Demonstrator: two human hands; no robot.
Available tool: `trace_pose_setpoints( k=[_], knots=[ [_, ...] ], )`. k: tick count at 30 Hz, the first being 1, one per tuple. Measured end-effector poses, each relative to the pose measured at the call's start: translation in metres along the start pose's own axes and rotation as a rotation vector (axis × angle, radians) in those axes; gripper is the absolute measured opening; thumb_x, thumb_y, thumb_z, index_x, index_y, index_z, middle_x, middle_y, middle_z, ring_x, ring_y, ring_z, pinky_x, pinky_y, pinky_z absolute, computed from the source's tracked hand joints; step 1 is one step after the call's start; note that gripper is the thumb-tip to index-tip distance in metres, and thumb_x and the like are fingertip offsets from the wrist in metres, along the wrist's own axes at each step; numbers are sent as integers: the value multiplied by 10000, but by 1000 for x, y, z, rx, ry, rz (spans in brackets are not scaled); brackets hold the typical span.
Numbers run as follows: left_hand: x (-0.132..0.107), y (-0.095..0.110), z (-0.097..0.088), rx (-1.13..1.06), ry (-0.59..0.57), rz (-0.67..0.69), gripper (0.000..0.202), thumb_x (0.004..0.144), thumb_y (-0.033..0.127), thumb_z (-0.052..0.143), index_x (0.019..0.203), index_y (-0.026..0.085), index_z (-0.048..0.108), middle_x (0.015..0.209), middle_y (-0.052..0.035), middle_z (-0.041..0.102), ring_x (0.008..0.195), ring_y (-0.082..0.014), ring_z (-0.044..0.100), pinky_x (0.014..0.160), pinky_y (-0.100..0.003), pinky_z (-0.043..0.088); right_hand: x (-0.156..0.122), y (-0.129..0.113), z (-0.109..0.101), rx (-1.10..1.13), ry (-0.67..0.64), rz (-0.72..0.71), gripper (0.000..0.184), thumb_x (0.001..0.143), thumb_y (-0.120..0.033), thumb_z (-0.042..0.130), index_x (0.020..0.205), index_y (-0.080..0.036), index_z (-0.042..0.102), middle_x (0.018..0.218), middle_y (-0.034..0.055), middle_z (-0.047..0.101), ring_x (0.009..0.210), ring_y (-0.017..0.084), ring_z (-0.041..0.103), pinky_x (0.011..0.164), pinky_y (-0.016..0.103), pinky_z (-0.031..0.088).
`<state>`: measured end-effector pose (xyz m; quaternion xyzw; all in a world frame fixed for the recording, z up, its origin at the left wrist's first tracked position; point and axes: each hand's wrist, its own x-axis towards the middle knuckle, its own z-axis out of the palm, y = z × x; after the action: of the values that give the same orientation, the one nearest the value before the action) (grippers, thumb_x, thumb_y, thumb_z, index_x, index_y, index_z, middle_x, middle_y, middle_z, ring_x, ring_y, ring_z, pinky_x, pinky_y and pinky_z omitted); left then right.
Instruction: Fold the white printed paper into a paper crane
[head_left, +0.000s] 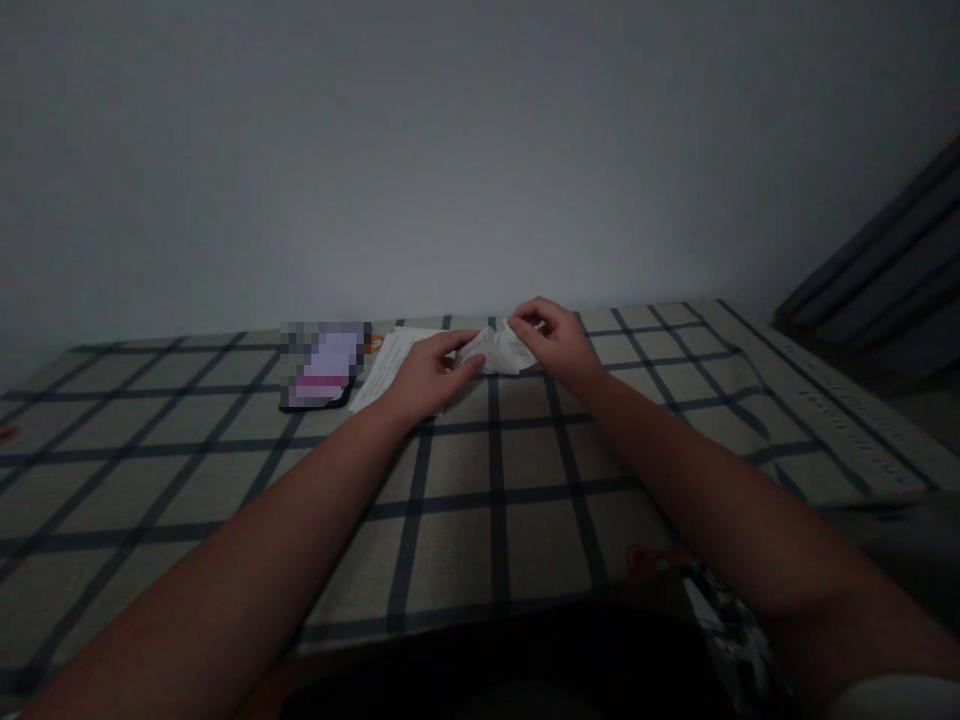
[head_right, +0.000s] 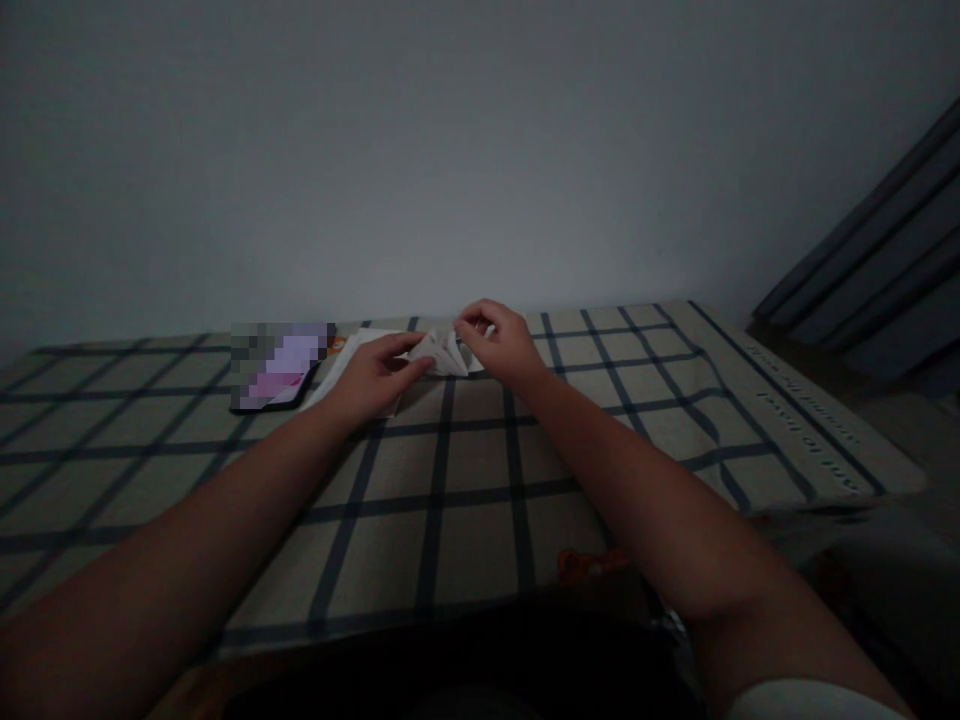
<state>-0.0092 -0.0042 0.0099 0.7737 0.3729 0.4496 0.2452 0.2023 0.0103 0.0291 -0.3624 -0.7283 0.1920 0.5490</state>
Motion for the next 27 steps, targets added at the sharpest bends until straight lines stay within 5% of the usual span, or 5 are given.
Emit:
trace_pose_setpoints(
  k=[5, 10, 20, 27],
  knots=[
    [0, 3, -2, 189, -17, 105, 495, 841, 368, 646, 1291, 161, 639, 1198, -119, 709, 1007, -243, 674, 809, -347, 552, 0, -1, -2, -57, -90, -147, 161, 827, -327, 636, 934, -209, 656, 973, 51, 646, 950, 192, 591, 784, 332, 452],
    [2, 4, -5, 278, -7, 160, 505, 874, 338, 613, 1364, 218, 584, 1196, -90, 705, 953, -199, 667, 816, -330, 543, -2, -5, -1, -133, -100, -274, 76, 830, -289, 658, 854, -218, 647, 980, 51, 612, 1016, 210, 565, 940, 404, 431],
    [0, 4, -7, 397, -37, 151, 536, 890, 346, 606, 1411, 238, 539, 1073, -69, 723, 851, -185, 642, 829, -331, 498, -1, -1, -2, -136, -218, -194, 153, 820, -321, 701, 947, -239, 725, 1029, 61, 597, 1054, 223, 564, 971, 420, 431],
    [-1, 9, -6, 374, -76, 142, 574, 884, 337, 597, 1438, 217, 504, 1184, -95, 699, 957, -209, 646, 856, -343, 496, -1, 6, -1, -61, -215, -204, 105, 827, -281, 668, 864, -206, 732, 996, 61, 604, 1007, 203, 588, 934, 393, 447]
  ],
)
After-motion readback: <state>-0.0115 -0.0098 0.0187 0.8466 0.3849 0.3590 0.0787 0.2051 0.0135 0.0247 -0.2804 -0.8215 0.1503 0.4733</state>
